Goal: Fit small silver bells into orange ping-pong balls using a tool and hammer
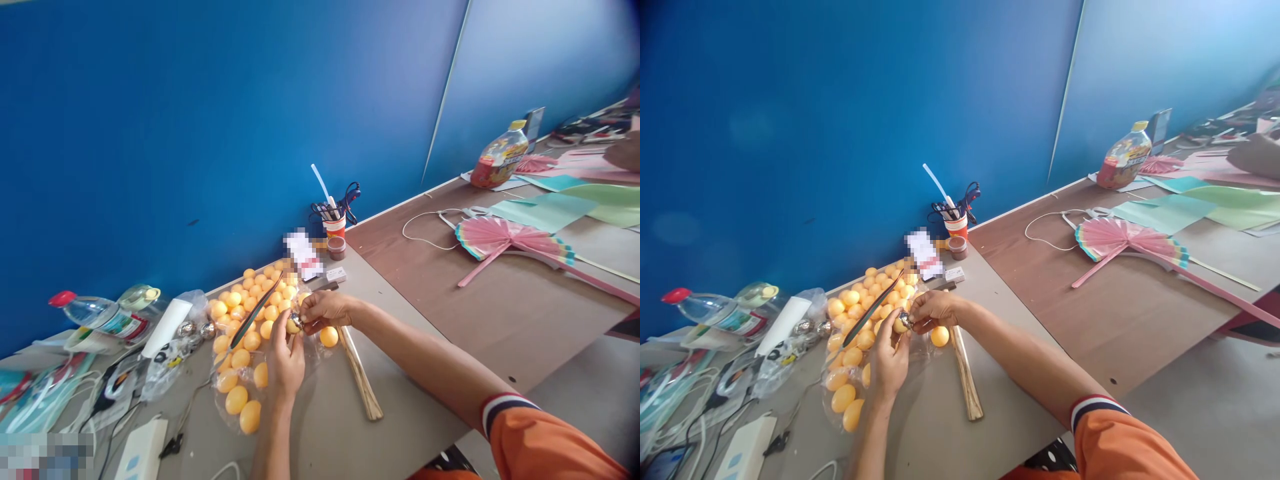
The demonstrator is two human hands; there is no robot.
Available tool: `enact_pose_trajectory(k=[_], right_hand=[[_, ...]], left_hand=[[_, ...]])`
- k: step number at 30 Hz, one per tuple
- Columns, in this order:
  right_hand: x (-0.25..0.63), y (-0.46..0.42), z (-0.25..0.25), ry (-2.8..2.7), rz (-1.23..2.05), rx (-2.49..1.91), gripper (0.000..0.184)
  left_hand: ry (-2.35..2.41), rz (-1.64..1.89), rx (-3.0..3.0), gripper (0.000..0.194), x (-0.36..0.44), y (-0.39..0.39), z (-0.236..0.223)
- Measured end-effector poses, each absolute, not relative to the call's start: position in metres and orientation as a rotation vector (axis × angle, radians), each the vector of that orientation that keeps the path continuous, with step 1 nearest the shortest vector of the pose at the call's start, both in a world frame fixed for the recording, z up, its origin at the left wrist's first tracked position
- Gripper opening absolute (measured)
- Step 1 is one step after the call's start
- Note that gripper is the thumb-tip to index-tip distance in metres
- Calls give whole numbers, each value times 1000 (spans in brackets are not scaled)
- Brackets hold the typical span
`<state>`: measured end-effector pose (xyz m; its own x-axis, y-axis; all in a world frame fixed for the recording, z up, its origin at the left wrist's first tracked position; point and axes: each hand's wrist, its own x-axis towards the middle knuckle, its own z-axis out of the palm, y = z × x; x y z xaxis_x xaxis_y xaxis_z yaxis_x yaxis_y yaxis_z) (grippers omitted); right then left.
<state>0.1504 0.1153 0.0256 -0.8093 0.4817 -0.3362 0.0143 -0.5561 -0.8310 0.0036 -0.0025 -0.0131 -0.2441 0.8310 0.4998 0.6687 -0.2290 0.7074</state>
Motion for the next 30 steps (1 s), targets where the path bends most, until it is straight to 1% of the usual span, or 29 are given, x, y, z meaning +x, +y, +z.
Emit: enact_pose_trajectory(k=[7, 16, 19, 23, 28, 30], right_hand=[[148, 110, 30, -1326, 2333, -855, 15], [146, 108, 27, -1365, 2284, -845, 20], [145, 106, 30, -1419, 2221, -901, 18], [144, 103, 36, -1512, 2108, -962, 21], [144, 99, 42, -1451, 2188, -892, 16], [143, 97, 44, -1446, 2167, -863, 14]], left_hand=[[1862, 1488, 1840, 42, 2, -1, -18], [1886, 1486, 1852, 40, 1, -1, -21], [1869, 1472, 1857, 40, -1, 0, -23], [1844, 1466, 1860, 40, -1, 0, -22], [1831, 1519, 1770, 40, 2, 0, -18], [1828, 1540, 1725, 41, 2, 0, -18]])
